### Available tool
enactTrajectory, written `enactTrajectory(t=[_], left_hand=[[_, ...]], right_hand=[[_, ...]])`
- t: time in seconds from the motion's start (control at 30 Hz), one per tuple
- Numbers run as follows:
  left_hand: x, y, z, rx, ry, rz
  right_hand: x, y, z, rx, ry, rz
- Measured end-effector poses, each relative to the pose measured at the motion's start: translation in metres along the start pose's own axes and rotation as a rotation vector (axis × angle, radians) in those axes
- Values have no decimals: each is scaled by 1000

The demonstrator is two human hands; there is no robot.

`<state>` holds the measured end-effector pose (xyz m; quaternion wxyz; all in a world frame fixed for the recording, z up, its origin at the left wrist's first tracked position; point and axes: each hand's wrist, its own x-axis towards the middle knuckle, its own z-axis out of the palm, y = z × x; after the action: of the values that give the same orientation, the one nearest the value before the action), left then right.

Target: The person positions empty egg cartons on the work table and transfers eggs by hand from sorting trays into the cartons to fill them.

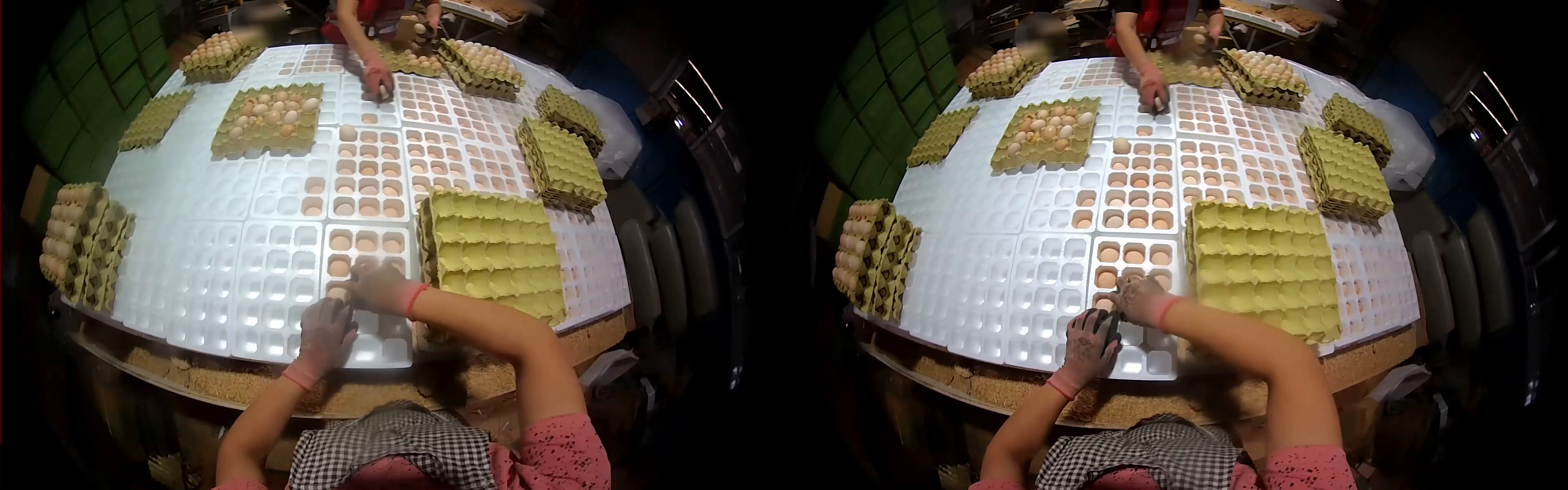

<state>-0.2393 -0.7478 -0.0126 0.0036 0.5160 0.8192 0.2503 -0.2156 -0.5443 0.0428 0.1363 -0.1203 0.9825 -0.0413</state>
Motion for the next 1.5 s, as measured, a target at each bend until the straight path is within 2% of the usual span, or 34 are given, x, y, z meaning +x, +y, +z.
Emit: enactTrajectory(t=[0.03,0.13,0.17,0.23,0.33,0.4,0.43,0.5,0.57,0.63,0.7,0.73,0.8,0.87,0.93,0.97,1.03,1.07,1.1,1.17,1.2,1.3,1.37,1.4,1.43,1.47,1.5], left_hand=[[-4,0,7,45,-44,-4],[-3,26,-17,-6,-21,163],[-6,35,-23,15,-212,207],[-9,52,-11,35,-384,319],[0,61,23,59,-392,369],[13,69,43,68,-349,411],[19,74,50,92,-357,372],[25,79,60,161,-326,340],[24,72,59,157,-365,378],[27,77,51,58,-302,354],[30,83,52,-42,-314,313],[29,87,55,-37,-307,309],[31,98,63,-167,-283,172],[43,115,58,-148,-194,192],[55,132,58,-172,-64,227],[62,141,57,-163,-54,205],[78,162,51,-56,-185,94],[90,180,51,-124,117,111],[85,178,58,-290,46,55],[83,176,62,-301,21,42],[85,178,58,-308,-19,33],[81,175,58,-273,-117,-8],[87,177,46,-245,-209,-5],[76,174,49,-814,-191,-315],[85,184,32,-434,-119,-240],[78,171,23,-285,-99,-380],[82,165,15,-133,-36,-629]], right_hand=[[-8,-1,-9,3,-79,22],[-47,23,0,166,269,-17],[-82,21,-37,189,356,-27],[-155,16,-87,101,464,90],[-233,24,-59,-63,361,237],[-264,39,-12,-95,78,433],[-268,49,0,-123,158,348],[-270,50,-2,-244,165,238],[-284,56,-24,-184,218,259],[-304,67,-70,-102,290,303],[-329,96,-93,-221,370,387],[-336,119,-102,-270,488,432],[-359,188,-115,-365,586,553],[-376,276,-115,-485,715,566],[-385,361,-109,-584,689,653],[-386,394,-102,-580,696,628],[-382,452,-88,-581,643,691],[-378,472,-76,-538,633,674],[-375,485,-64,-446,444,767],[-362,524,-20,-350,24,839],[-353,530,-8,-157,-58,897],[-352,516,-22,-87,-164,917],[-375,497,-21,-7,90,892],[-393,486,-20,90,352,874],[-415,477,-17,162,621,846],[-446,485,19,-69,793,993],[-484,490,53,-192,857,1133]])
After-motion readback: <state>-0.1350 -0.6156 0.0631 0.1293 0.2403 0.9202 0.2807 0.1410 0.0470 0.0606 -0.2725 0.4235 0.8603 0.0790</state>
